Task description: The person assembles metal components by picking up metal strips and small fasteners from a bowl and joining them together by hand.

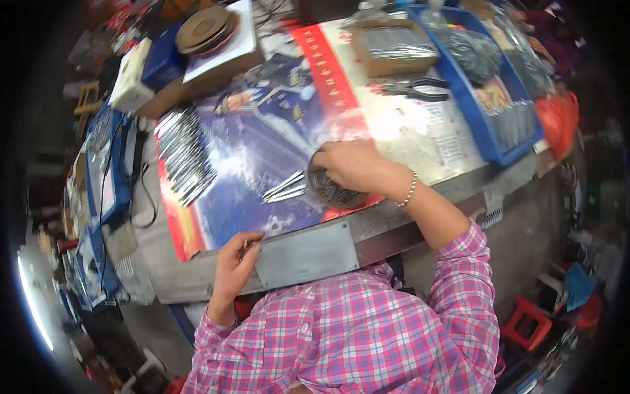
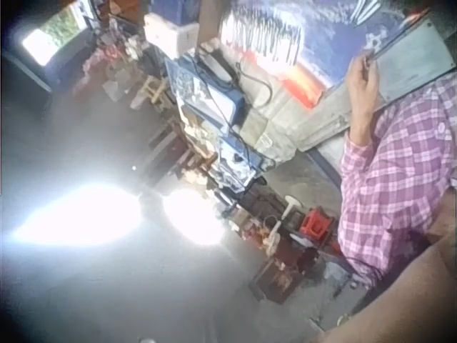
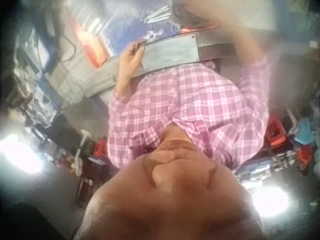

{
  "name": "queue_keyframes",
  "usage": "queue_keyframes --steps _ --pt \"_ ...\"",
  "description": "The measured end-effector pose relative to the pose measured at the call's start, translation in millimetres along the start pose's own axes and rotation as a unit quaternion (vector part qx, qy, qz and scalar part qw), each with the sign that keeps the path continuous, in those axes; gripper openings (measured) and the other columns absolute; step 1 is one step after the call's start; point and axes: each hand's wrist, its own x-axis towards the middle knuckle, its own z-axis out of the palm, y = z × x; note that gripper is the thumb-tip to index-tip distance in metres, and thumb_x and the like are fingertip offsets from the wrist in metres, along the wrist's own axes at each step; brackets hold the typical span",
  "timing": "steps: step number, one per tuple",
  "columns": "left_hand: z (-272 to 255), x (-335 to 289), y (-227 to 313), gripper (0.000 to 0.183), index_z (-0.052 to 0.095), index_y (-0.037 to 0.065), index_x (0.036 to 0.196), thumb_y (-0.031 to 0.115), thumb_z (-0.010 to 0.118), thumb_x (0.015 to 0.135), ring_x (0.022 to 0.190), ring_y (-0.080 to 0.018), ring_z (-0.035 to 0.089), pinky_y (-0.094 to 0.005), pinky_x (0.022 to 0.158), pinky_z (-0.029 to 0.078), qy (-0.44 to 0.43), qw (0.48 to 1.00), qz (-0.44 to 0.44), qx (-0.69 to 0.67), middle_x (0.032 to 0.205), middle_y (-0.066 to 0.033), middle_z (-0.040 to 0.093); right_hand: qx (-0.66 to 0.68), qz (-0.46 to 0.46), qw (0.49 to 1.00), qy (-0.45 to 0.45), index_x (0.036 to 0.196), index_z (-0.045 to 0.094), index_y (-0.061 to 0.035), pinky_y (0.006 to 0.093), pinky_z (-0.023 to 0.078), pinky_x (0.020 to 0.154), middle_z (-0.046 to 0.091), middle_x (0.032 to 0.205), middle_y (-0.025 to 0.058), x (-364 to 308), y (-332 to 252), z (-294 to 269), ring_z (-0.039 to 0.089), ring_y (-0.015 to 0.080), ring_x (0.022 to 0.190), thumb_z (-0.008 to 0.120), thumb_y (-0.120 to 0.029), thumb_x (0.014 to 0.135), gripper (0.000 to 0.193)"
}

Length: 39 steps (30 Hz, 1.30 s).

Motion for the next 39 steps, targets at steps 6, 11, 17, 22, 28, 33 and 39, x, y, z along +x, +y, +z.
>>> queue_keyframes --steps 6,11,17,22,28,33,39 --pt "-0.8 -4.3 5.7 0.019 0.064 -0.001 0.104 0.005 0.062 0.086 0.076 -0.0076 0.050 -0.0222 0.068 0.043 0.036 0.999 -0.039 -0.011 0.086 -0.0016 0.059 0.035 0.002 0.998 0.058 0.091 0.058 -0.0043 0.0426 0.048 0.076 0.057 0.092 0.0145 -9.6 15.3 2.6 0.059 0.0342 0.085 0.058 -0.012 0.079 0.014" --pt "7.0 -4.4 11.4 0.021 0.063 -0.001 0.107 0.009 0.057 0.091 0.071 -0.0067 0.050 -0.0206 0.063 0.041 0.018 1.000 0.003 0.003 0.085 -0.0031 0.060 0.068 0.015 0.976 0.205 0.087 0.058 -0.0043 0.0445 0.048 0.070 0.060 0.081 0.0162 -34.6 21.5 15.6 0.060 0.0353 0.079 0.057 -0.015 0.082 0.012" --pt "4.5 -18.1 28.1 0.028 0.060 -0.003 0.116 0.013 0.058 0.092 0.101 -0.0179 0.057 -0.0314 0.092 0.043 -0.007 0.992 -0.126 -0.026 0.107 -0.0104 0.063 0.149 0.053 0.970 0.182 0.090 0.056 -0.0032 0.0440 0.047 0.074 0.060 0.087 0.0163 -49.1 13.9 7.9 0.059 0.0354 0.084 0.059 -0.015 0.083 0.014" --pt "-0.9 -18.0 18.2 0.027 0.061 -0.002 0.115 0.013 0.056 0.093 0.099 -0.0171 0.056 -0.0296 0.090 0.043 -0.013 0.993 -0.113 -0.037 0.106 -0.0090 0.063 0.137 0.074 0.972 0.176 0.092 0.056 -0.0028 0.0438 0.047 0.074 0.060 0.086 0.0172 -56.4 5.5 4.4 0.059 0.0359 0.084 0.058 -0.015 0.084 0.015" --pt "-3.7 -27.4 22.5 0.028 0.060 -0.001 0.115 0.014 0.055 0.093 0.096 -0.0149 0.056 -0.0281 0.086 0.043 -0.015 0.991 -0.116 -0.059 0.099 -0.0046 0.063 0.143 0.100 0.963 0.204 0.094 0.057 -0.0026 0.0431 0.047 0.072 0.061 0.086 0.0175 -67.4 -2.8 9.7 0.060 0.0360 0.083 0.059 -0.015 0.084 0.016" --pt "6.5 -37.7 21.3 0.027 0.059 -0.003 0.114 0.013 0.050 0.095 0.078 -0.0122 0.050 -0.0258 0.071 0.039 0.022 0.970 -0.172 -0.170 0.090 -0.0056 0.059 0.170 0.125 0.960 0.183 0.095 0.060 0.0007 0.0406 0.048 0.074 0.061 0.088 0.0205 -63.0 -0.7 14.8 0.061 0.0367 0.082 0.060 -0.013 0.084 0.018" --pt "9.9 -24.7 24.4 0.031 0.057 -0.003 0.119 0.015 0.040 0.100 0.059 -0.0025 0.043 -0.0183 0.053 0.035 -0.002 0.963 -0.084 -0.258 0.086 -0.0036 0.058 0.127 0.124 0.961 0.212 0.095 0.061 0.0009 0.0318 0.049 0.064 0.062 0.083 0.0148 -61.1 1.2 8.1 0.061 0.0253 0.069 0.063 -0.007 0.082 0.016"
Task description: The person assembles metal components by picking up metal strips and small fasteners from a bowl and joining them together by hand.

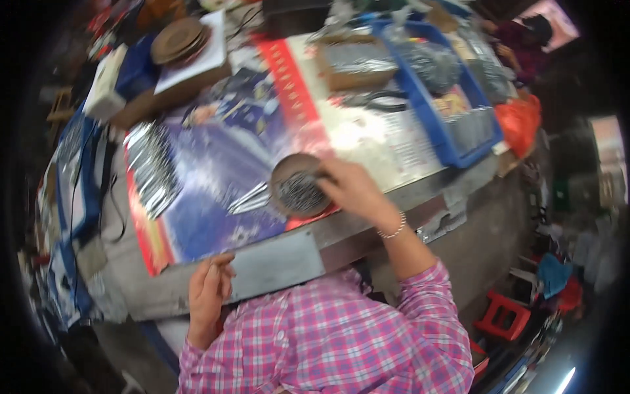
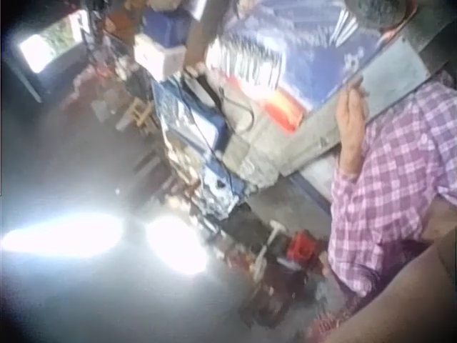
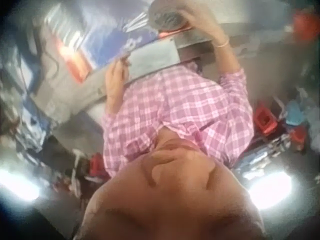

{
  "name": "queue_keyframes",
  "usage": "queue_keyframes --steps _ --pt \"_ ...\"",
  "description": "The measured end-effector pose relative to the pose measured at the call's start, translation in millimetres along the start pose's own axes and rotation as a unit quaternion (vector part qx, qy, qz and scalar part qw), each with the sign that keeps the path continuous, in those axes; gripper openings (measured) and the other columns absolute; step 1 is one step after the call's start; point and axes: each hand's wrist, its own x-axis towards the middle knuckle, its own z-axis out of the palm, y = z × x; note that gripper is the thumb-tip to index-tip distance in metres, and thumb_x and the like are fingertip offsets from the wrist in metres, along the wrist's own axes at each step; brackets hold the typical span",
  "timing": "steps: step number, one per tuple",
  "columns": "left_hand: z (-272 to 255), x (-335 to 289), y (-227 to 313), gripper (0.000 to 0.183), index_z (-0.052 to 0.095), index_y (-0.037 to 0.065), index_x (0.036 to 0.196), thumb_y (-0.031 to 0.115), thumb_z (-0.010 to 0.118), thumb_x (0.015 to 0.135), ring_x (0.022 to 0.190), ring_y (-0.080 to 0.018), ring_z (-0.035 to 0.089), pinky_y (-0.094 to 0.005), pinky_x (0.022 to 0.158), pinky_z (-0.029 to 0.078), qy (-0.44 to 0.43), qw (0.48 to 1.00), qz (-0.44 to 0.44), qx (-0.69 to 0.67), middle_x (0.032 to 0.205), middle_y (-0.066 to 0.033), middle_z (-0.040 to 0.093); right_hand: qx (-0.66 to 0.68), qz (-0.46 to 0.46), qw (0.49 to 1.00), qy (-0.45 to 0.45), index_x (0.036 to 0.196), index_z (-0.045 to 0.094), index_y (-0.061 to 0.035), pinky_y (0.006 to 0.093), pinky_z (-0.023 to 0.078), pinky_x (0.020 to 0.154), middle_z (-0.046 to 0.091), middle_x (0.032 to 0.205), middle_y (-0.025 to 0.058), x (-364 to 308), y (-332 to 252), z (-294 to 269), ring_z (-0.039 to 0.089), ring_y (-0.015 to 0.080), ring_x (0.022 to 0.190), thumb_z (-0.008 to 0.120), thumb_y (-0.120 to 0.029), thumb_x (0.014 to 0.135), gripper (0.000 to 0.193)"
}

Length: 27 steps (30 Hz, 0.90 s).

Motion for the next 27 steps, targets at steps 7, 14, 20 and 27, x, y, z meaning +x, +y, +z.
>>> queue_keyframes --steps 7,14,20,27 --pt "1.4 1.1 0.0 0.030 0.058 -0.002 0.120 0.015 0.048 0.098 0.061 -0.0026 0.043 -0.0185 0.055 0.036 -0.024 1.000 0.008 0.013 0.083 -0.0009 0.057 -0.020 -0.036 0.997 -0.066 0.093 0.059 0.0025 0.0352 0.048 0.070 0.061 0.085 0.0155 20.1 -0.5 16.5 0.061 0.0312 0.077 0.062 -0.004 0.081 0.014" --pt "-4.3 0.4 -1.5 0.029 0.059 0.000 0.119 0.017 0.052 0.097 0.062 -0.0023 0.044 -0.0180 0.056 0.037 -0.037 0.999 0.003 0.025 0.081 -0.0002 0.060 -0.104 -0.073 0.988 -0.090 0.091 0.058 -0.0001 0.0433 0.047 0.073 0.060 0.088 0.0167 41.0 -9.6 27.6 0.059 0.0374 0.083 0.061 -0.008 0.080 0.014" --pt "-6.3 5.2 -0.8 0.033 0.057 0.000 0.123 0.019 0.049 0.098 0.063 -0.0031 0.045 -0.0186 0.058 0.039 -0.031 0.998 0.008 0.051 0.085 0.0004 0.061 -0.202 -0.110 0.965 -0.128 0.084 0.059 0.0008 0.0440 0.049 0.069 0.062 0.083 0.0174 61.8 -17.4 39.6 0.062 0.0360 0.077 0.059 -0.006 0.076 0.011" --pt "-6.1 12.9 4.5 0.036 0.051 0.000 0.130 0.018 0.045 0.099 0.066 -0.0039 0.044 -0.0192 0.061 0.041 -0.034 0.997 0.011 0.070 0.088 -0.0003 0.060 -0.282 -0.152 0.933 -0.165 0.081 0.059 0.0019 0.0451 0.051 0.068 0.062 0.079 0.0194 66.6 -18.2 40.5 0.063 0.0359 0.075 0.059 -0.005 0.072 0.011"
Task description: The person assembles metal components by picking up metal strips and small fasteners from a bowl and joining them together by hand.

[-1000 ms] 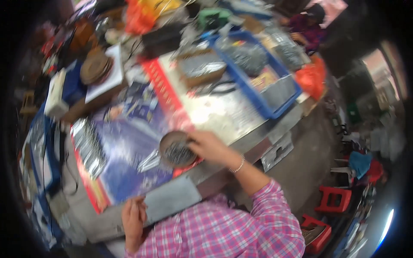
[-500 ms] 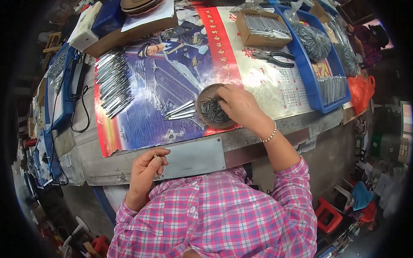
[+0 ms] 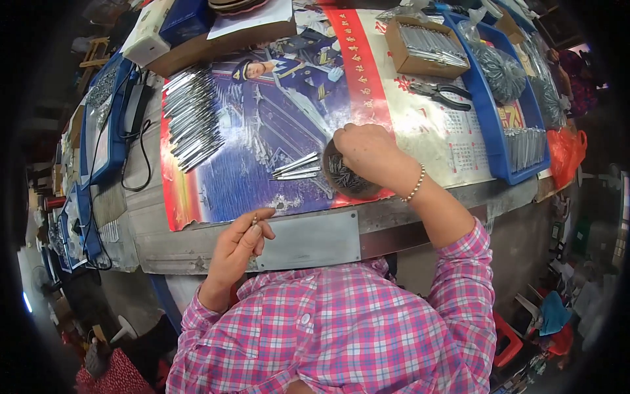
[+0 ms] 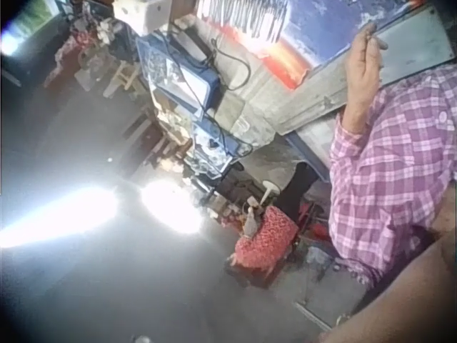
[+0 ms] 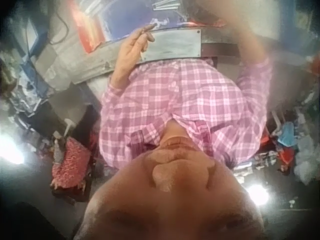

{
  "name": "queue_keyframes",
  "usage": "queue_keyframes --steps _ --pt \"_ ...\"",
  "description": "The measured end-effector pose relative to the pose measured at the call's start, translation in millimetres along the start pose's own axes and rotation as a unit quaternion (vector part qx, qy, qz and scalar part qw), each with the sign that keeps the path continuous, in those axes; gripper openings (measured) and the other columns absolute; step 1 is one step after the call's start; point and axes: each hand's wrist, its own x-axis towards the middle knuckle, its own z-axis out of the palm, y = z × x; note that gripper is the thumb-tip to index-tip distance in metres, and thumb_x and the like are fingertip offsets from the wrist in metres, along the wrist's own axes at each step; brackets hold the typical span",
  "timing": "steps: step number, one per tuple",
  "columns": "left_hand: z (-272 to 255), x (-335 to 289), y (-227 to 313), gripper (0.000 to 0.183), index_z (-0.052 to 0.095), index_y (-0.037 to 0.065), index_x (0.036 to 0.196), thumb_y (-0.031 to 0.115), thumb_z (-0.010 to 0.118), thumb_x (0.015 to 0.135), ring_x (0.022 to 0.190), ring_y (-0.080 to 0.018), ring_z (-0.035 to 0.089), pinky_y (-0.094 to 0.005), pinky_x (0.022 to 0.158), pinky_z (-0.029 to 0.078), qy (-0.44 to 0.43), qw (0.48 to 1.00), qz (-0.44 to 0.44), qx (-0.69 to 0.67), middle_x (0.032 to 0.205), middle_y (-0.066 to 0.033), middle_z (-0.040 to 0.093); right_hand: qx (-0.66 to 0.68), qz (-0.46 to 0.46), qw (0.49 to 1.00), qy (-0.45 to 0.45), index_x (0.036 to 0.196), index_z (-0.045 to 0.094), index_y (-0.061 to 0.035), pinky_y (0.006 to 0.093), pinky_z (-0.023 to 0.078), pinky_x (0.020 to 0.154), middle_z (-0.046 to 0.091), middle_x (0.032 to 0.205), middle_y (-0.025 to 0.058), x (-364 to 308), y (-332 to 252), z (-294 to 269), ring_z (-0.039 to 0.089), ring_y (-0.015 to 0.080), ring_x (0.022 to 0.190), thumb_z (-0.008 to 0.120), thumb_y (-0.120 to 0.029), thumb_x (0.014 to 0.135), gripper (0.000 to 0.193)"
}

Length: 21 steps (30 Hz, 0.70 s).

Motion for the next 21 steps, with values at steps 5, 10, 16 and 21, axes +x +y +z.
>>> queue_keyframes --steps 5,10,16,21 --pt "8.3 13.7 9.5 0.031 0.044 -0.002 0.125 0.014 0.044 0.099 0.065 -0.0056 0.048 -0.0199 0.060 0.041 -0.016 1.000 0.014 -0.015 0.089 -0.0086 0.062 0.054 -0.015 0.998 0.015 0.082 0.057 0.0015 0.0433 0.050 0.067 0.062 0.080 0.0188 -8.6 9.8 -4.5 0.062 0.0360 0.074 0.061 -0.006 0.072 0.014" --pt "15.6 22.7 3.8 0.014 0.046 0.002 0.109 0.010 0.048 0.098 0.070 -0.0071 0.053 -0.0214 0.063 0.044 -0.023 0.999 0.020 -0.044 0.096 -0.0123 0.064 0.433 0.080 0.897 0.036 0.087 0.056 0.0020 0.0260 0.046 0.056 0.058 0.071 0.0056 -33.1 -17.2 -30.9 0.058 0.0117 0.063 0.063 0.001 0.078 0.012" --pt "25.3 29.8 5.0 0.014 0.052 -0.001 0.108 0.005 0.053 0.095 0.082 -0.0110 0.060 -0.0248 0.071 0.050 -0.046 0.997 0.057 0.011 0.097 -0.0101 0.064 0.661 0.094 0.743 -0.043 0.092 0.057 0.0015 0.0213 0.043 0.060 0.057 0.081 0.0010 -49.2 -59.5 -34.9 0.053 0.0057 0.069 0.063 -0.001 0.083 0.011" --pt "27.2 30.0 7.3 0.014 0.059 -0.003 0.105 0.003 0.058 0.092 0.082 -0.0117 0.062 -0.0241 0.071 0.051 -0.040 0.986 0.145 0.068 0.095 -0.0096 0.065 0.720 0.067 0.689 -0.044 0.097 0.059 0.0024 0.0201 0.042 0.062 0.057 0.086 0.0034 -48.8 -66.7 -38.5 0.054 0.0066 0.075 0.060 0.003 0.083 0.014"
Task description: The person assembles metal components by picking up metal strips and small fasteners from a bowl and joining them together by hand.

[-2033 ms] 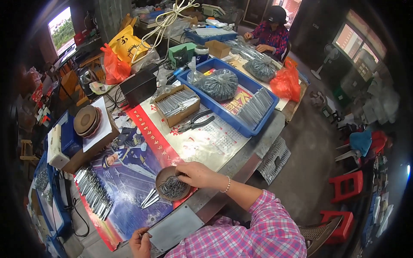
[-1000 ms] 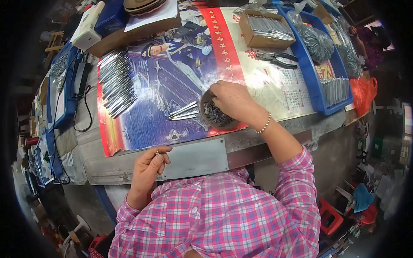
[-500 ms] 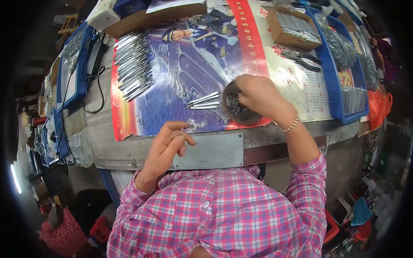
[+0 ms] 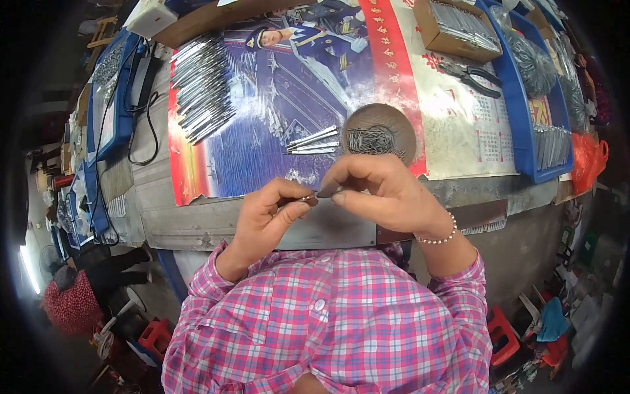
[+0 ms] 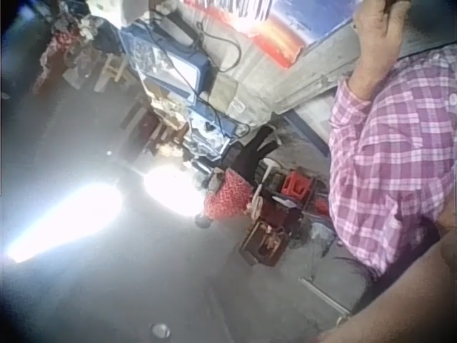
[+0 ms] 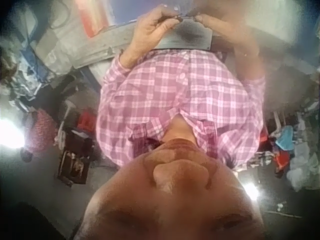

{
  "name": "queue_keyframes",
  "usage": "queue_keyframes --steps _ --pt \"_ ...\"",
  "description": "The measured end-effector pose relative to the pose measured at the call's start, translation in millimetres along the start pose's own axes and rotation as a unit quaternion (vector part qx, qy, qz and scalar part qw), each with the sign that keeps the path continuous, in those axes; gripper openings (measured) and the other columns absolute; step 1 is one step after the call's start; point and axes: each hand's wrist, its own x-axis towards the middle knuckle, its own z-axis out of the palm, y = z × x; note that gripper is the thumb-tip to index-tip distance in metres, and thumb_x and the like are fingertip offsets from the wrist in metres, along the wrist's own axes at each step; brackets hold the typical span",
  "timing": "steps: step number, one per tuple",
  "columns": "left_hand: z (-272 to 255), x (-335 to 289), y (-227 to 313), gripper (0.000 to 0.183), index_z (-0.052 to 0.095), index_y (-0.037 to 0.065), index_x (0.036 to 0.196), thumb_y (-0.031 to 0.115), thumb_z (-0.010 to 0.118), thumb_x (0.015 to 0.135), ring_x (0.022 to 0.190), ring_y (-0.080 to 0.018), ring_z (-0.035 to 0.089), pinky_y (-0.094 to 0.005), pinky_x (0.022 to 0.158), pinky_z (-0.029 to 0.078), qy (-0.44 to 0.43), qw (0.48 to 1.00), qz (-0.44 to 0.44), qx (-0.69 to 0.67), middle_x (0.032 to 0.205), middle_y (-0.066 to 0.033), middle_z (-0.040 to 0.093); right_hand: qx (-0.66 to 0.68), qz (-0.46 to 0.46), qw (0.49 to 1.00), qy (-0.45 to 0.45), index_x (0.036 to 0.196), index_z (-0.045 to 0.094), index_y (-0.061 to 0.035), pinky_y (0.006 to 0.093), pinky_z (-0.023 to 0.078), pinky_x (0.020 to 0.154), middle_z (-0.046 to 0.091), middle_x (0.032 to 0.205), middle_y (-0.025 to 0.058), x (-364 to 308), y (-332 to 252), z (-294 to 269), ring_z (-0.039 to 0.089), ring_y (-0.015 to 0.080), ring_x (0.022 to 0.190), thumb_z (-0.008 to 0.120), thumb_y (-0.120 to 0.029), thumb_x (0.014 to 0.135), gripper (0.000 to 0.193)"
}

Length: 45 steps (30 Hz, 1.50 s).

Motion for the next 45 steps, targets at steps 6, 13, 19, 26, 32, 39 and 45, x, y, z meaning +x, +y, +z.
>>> queue_keyframes --steps 6,13,19,26,32,39,45 --pt "0.4 -1.3 1.4 0.013 0.060 -0.003 0.103 0.003 0.059 0.092 0.079 -0.0116 0.062 -0.0242 0.070 0.051 -0.001 1.000 0.010 0.019 0.093 -0.0096 0.066 0.043 0.000 0.999 -0.017 0.096 0.055 0.0025 0.0222 0.044 0.070 0.056 0.088 0.0051 2.5 6.0 -0.9 0.055 0.0088 0.079 0.057 0.004 0.083 0.013" --pt "-1.3 -3.2 2.0 0.012 0.060 -0.003 0.101 0.002 0.060 0.090 0.079 -0.0117 0.062 -0.0240 0.069 0.051 0.006 1.000 0.022 0.017 0.092 -0.0100 0.066 0.025 0.016 0.999 -0.025 0.096 0.052 0.0013 0.0229 0.045 0.070 0.055 0.086 0.0041 7.7 6.5 3.9 0.056 0.0091 0.079 0.057 0.005 0.081 0.016" --pt "-2.3 -5.1 2.5 0.010 0.061 -0.002 0.098 0.002 0.061 0.090 0.076 -0.0116 0.063 -0.0241 0.067 0.052 0.000 0.999 0.019 0.034 0.090 -0.0090 0.066 0.013 0.023 0.999 -0.032 0.094 0.050 -0.0014 0.0217 0.040 0.065 0.050 0.086 -0.0018 8.9 6.5 6.6 0.048 0.0032 0.075 0.057 0.000 0.082 0.014" --pt "2.1 -2.8 1.2 0.015 0.060 0.000 0.096 0.002 0.066 0.083 0.076 -0.0270 0.063 -0.0335 0.065 0.049 0.023 0.990 0.078 0.115 0.086 -0.0131 0.062 -0.079 0.008 0.996 -0.044 0.090 0.047 -0.0014 0.0261 0.040 0.061 0.051 0.079 0.0006 10.0 15.5 3.4 0.050 0.0078 0.068 0.055 0.000 0.080 0.013" --pt "4.0 -8.7 3.7 0.015 0.059 0.002 0.096 0.001 0.066 0.082 0.077 -0.0291 0.062 -0.0352 0.065 0.049 0.016 0.985 0.089 0.150 0.085 -0.0136 0.061 -0.259 -0.030 0.965 -0.044 0.093 0.048 0.0004 0.0310 0.042 0.057 0.053 0.069 0.0103 6.2 -0.2 18.3 0.054 0.0190 0.060 0.057 -0.003 0.081 0.016" --pt "-2.0 -8.3 7.3 0.014 0.060 0.001 0.095 0.004 0.066 0.083 0.075 -0.0304 0.062 -0.0357 0.064 0.049 0.045 0.994 0.041 0.090 0.081 -0.0139 0.061 -0.222 -0.004 0.975 0.022 0.084 0.054 0.0010 0.0295 0.043 0.057 0.055 0.067 0.0083 6.1 10.6 19.5 0.055 0.0158 0.062 0.062 -0.011 0.085 0.015" --pt "-7.7 -14.3 4.9 0.011 0.058 0.000 0.092 0.003 0.064 0.083 0.075 -0.0337 0.061 -0.0384 0.063 0.047 0.049 0.993 0.059 0.095 0.081 -0.0153 0.061 -0.360 -0.100 0.927 -0.040 0.084 0.053 0.0010 0.0304 0.044 0.055 0.059 0.069 0.0092 14.7 11.3 26.8 0.058 0.0181 0.061 0.056 -0.008 0.087 0.010"
